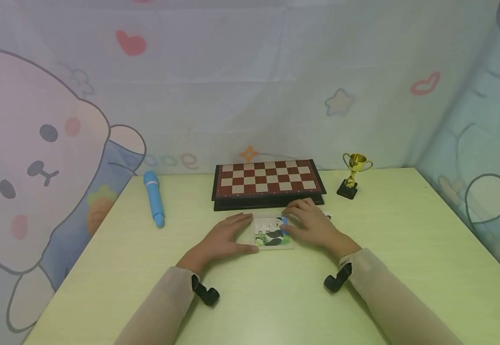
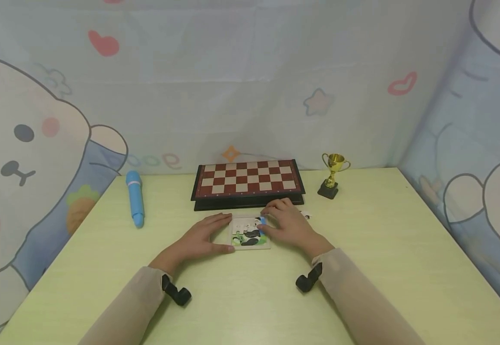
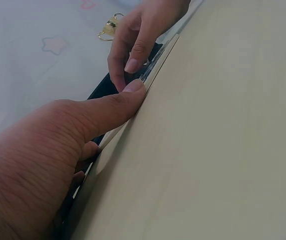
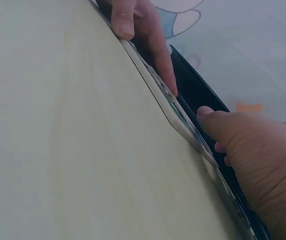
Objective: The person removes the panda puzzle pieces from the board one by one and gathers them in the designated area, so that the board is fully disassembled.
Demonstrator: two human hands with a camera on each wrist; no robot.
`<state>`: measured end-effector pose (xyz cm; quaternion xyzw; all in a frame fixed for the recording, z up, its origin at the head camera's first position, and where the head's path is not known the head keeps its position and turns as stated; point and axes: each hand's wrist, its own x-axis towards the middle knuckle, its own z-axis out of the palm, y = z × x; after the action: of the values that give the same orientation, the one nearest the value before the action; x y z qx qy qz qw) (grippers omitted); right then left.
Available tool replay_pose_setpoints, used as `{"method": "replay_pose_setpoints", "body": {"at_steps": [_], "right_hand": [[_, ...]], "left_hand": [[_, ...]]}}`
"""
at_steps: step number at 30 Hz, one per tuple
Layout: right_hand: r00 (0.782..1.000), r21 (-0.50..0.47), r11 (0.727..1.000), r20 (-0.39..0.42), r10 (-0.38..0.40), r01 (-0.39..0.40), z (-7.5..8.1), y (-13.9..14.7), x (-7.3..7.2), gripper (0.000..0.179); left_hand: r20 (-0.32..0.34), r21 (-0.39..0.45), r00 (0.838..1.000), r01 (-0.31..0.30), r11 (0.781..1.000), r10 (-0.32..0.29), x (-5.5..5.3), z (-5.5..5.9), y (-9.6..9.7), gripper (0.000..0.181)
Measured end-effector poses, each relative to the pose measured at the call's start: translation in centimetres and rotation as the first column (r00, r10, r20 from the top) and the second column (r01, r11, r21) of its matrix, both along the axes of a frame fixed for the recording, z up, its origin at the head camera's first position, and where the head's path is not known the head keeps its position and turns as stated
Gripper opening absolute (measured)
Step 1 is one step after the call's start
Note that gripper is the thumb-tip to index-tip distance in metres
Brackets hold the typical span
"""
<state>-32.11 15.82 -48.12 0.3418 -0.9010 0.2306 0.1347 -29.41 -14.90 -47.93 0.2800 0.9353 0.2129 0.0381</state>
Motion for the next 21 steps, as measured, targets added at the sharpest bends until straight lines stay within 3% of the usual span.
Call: {"method": "replay_pose_setpoints", "body": {"at_steps": [10, 21], "right_hand": [[1.0, 0.048, 0.999, -0.001, -0.025, 0.025, 0.02, -0.11, 0.07, 0.04], [1.0, 0.022, 1.0, -0.007, -0.013, 0.013, -0.05, -0.07, 0.11, 0.036]], "left_hand": [[-0.003, -0.011, 1.0, 0.006, 1.0, -0.006, -0.23, -0.2, -0.06, 0.095], [0.006, -0.019, 1.0, -0.001, 1.0, 0.002, -0.01, 0.02, 0.1, 0.095]]}}
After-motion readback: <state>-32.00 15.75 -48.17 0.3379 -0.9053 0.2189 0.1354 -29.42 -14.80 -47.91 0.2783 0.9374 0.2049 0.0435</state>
